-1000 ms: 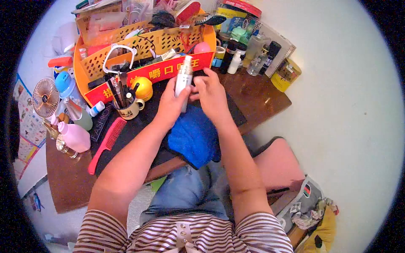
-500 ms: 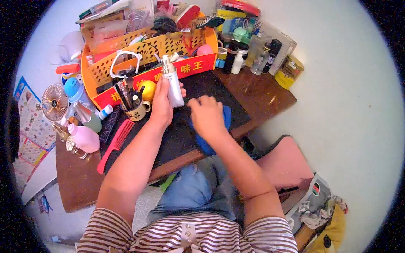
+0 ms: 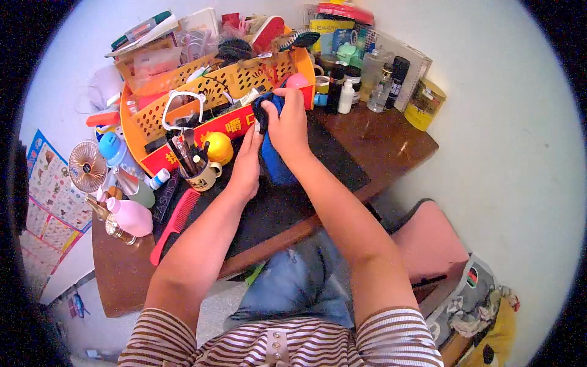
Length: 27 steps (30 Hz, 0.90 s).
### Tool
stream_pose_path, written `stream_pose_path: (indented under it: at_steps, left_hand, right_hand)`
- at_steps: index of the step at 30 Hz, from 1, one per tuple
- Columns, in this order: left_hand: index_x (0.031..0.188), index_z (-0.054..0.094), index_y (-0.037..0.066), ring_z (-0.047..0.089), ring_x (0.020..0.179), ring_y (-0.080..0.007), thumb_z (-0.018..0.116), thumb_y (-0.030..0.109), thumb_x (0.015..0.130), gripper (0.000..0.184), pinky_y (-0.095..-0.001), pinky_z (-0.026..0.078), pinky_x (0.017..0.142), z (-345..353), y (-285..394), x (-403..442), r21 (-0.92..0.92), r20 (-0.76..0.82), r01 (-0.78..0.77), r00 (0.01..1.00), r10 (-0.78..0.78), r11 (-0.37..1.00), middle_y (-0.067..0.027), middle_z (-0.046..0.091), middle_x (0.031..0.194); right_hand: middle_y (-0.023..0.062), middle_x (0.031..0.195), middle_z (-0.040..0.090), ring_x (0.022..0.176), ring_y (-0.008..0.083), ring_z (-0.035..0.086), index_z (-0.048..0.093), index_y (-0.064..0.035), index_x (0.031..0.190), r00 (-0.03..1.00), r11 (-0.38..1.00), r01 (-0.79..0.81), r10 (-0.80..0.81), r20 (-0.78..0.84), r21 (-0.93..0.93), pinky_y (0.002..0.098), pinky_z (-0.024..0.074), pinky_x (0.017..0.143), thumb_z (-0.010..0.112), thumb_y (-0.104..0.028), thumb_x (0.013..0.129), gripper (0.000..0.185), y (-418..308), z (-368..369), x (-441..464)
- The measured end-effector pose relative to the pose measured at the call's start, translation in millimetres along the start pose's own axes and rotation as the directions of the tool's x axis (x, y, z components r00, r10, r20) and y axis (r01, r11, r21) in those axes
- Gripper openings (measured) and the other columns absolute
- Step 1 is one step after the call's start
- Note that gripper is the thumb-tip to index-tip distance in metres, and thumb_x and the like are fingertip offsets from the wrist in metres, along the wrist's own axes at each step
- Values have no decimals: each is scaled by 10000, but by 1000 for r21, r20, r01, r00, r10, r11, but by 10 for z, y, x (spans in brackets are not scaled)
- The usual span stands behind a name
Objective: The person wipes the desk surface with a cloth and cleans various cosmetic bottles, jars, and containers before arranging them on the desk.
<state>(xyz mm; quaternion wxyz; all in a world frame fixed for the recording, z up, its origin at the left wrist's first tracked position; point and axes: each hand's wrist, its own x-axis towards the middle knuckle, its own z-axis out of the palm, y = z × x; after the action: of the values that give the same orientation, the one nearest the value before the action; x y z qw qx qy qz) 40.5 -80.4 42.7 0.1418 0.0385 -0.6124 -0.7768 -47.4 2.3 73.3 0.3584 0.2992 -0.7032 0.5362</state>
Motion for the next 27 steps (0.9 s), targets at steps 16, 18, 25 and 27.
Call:
stream_pose_path:
  at_steps: [16,18,25,27]
  left_hand:
    - [1326,523,118,601,1114,-187,349,431,1088,430,-357,464,1011,-70,-95,112,-300,-87,35,994,-64,953,-63,622,1208]
    - [1331,538,113,605,1103,-195,353,457,1086,461,-364,464,1006,-57,-116,122,-280,-38,30,998,-42,960,-62,635,1216]
    - [1010,554,129,550,515,-171,353,700,989,606,-299,455,445,-52,-35,-14,13,7,166,986,-166,986,-35,555,692]
    - [1041,563,122,582,581,-180,356,686,996,602,-314,491,514,-120,-47,12,-8,-26,133,991,-133,991,-47,585,751]
  right_hand:
    - [189,1023,545,985,400,563,543,0,1047,968,995,99,-104,229,32,454,467,893,695,-112,851,272,-125,-159,-311]
    - [201,1030,548,992,411,563,528,5,1076,993,999,40,-43,110,30,451,466,887,668,-104,887,259,-12,-140,-281]
    - [198,1035,620,1019,404,606,582,-14,1060,992,985,-113,105,63,128,441,488,880,644,-99,923,173,266,-157,-227]
    - [198,1015,642,993,392,625,618,-10,1016,990,990,-18,-2,142,138,445,501,867,638,-90,916,130,227,-165,-246]
